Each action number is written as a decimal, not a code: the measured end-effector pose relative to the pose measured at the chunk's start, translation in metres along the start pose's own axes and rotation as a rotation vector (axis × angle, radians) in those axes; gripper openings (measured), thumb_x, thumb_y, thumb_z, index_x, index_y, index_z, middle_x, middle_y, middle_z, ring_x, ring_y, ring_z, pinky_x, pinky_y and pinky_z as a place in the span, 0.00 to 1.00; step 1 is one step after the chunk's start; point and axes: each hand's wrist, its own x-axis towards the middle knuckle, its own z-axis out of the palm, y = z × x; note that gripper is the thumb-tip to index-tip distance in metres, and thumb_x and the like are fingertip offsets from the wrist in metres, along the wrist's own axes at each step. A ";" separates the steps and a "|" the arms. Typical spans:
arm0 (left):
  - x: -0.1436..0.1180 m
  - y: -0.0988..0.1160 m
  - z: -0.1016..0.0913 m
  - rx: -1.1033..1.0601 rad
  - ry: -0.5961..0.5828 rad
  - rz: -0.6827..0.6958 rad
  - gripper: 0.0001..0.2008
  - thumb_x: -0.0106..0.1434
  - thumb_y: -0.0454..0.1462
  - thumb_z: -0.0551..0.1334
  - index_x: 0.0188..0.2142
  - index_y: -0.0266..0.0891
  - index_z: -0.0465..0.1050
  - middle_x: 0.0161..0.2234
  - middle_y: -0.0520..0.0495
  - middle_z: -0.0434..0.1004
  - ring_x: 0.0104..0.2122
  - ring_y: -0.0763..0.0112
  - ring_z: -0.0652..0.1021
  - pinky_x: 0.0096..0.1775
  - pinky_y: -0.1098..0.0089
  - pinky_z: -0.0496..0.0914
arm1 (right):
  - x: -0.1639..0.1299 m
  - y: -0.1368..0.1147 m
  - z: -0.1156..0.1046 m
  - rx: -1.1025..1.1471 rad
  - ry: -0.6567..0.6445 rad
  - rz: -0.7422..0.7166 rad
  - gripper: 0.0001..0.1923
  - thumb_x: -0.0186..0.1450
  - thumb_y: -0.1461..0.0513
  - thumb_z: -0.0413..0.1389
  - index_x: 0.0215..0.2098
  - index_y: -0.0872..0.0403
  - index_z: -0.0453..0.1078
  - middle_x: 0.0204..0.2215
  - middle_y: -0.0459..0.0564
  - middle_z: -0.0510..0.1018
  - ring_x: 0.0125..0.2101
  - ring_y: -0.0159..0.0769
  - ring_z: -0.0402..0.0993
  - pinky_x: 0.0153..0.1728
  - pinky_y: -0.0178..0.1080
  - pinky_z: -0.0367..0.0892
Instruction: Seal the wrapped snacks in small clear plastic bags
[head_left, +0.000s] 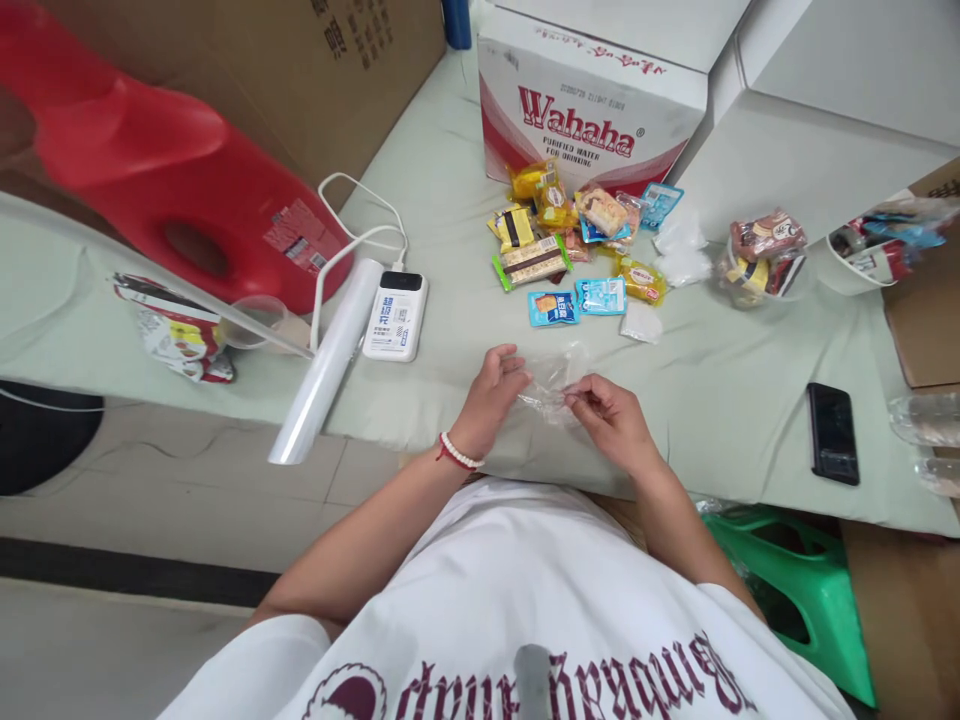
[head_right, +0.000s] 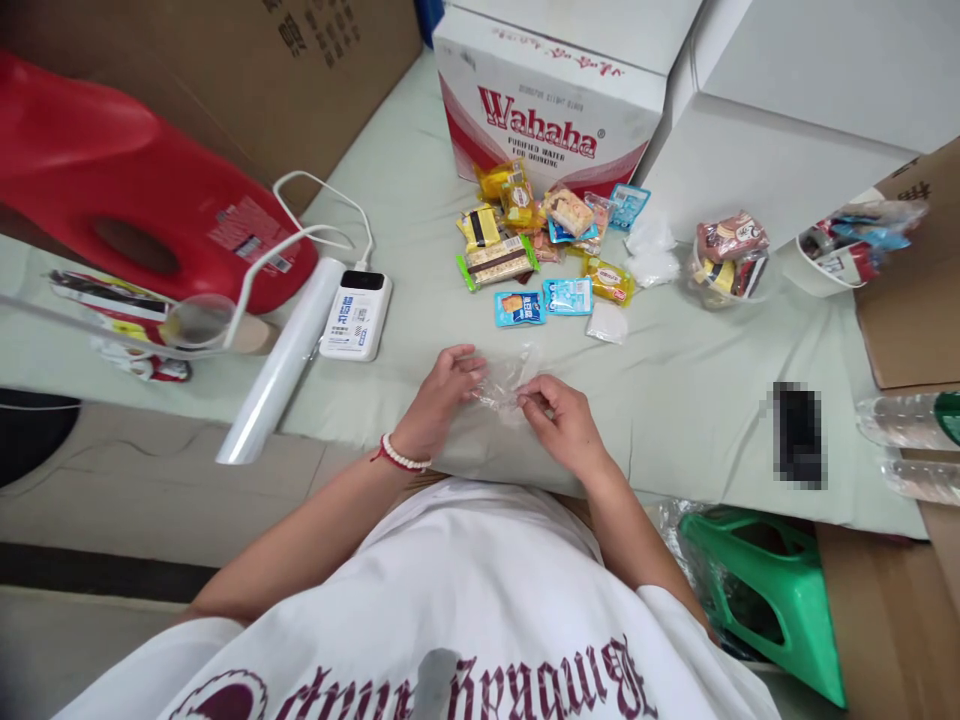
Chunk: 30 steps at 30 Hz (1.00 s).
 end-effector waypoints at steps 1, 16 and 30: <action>0.005 0.005 0.003 0.161 -0.016 0.053 0.28 0.55 0.42 0.66 0.55 0.42 0.66 0.54 0.40 0.75 0.54 0.56 0.76 0.53 0.55 0.71 | -0.002 -0.003 -0.002 -0.065 -0.034 -0.055 0.07 0.72 0.57 0.57 0.39 0.50 0.75 0.32 0.47 0.78 0.33 0.34 0.73 0.36 0.36 0.67; 0.027 -0.009 0.042 -0.049 0.055 -0.108 0.10 0.62 0.45 0.61 0.31 0.41 0.68 0.18 0.62 0.51 0.18 0.76 0.54 0.23 0.72 0.51 | -0.064 0.029 -0.017 -0.061 0.089 0.236 0.15 0.72 0.50 0.56 0.43 0.50 0.78 0.30 0.46 0.80 0.29 0.36 0.74 0.33 0.37 0.68; 0.006 -0.003 0.016 0.159 -0.093 -0.039 0.37 0.67 0.64 0.51 0.32 0.35 0.81 0.17 0.55 0.55 0.19 0.72 0.60 0.25 0.69 0.56 | -0.002 0.020 -0.013 0.162 0.301 0.260 0.18 0.64 0.46 0.62 0.32 0.51 0.71 0.23 0.42 0.71 0.25 0.32 0.65 0.28 0.36 0.63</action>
